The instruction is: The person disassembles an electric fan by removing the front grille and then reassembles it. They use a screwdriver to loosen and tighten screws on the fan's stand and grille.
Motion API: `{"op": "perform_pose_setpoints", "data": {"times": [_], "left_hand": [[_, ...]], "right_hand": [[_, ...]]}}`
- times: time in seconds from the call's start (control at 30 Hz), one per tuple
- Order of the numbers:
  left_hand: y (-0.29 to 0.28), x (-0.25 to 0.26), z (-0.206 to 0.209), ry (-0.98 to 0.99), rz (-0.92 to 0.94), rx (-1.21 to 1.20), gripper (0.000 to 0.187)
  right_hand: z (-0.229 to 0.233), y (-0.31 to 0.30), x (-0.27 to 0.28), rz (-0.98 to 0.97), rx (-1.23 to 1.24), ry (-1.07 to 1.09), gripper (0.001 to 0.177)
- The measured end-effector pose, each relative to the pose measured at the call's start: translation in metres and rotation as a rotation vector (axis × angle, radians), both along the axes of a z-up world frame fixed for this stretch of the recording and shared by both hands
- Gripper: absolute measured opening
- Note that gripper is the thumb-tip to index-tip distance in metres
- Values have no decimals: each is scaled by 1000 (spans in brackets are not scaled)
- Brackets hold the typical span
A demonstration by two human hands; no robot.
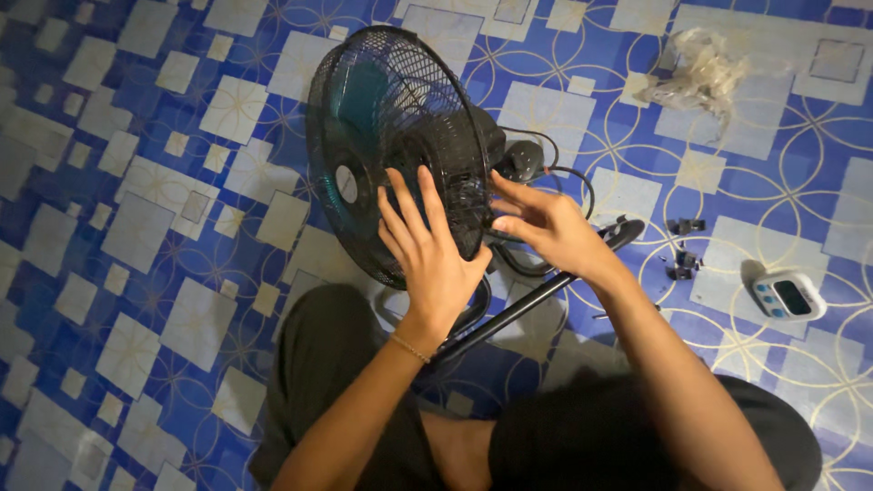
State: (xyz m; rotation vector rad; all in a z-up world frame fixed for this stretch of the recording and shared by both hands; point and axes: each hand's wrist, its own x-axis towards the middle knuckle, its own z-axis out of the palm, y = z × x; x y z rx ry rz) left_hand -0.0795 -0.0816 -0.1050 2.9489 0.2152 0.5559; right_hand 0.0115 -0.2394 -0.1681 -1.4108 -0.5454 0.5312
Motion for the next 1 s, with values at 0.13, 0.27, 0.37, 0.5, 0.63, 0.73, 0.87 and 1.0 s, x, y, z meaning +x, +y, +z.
{"op": "perform_pose_setpoints", "data": {"times": [0.13,0.27,0.37,0.5,0.63,0.73,0.87,1.0], "left_hand": [[1,-1,-1,-1,4,-2,123],[1,3,-2,-9,3,-5,122],[1,1,-3,-6,8,-25,121],[2,2,-4,-27,4,-24,118],[4,5,-7,6,32,-47,117],[1,7,-8,7,53,-45,116],[-2,16,-7,25,72,-47,117],[-5,5,-6,4,67,-55,120]], "right_hand": [[1,4,-3,-46,-80,3,63],[-5,9,1,-68,-46,89,61],[-15,14,2,-94,38,147,59],[-25,19,6,-121,127,268,57],[-28,25,7,-163,183,350,54],[-27,27,6,-199,165,371,55],[-23,28,8,-235,176,387,56],[-22,28,-5,-227,298,345,58]]}}
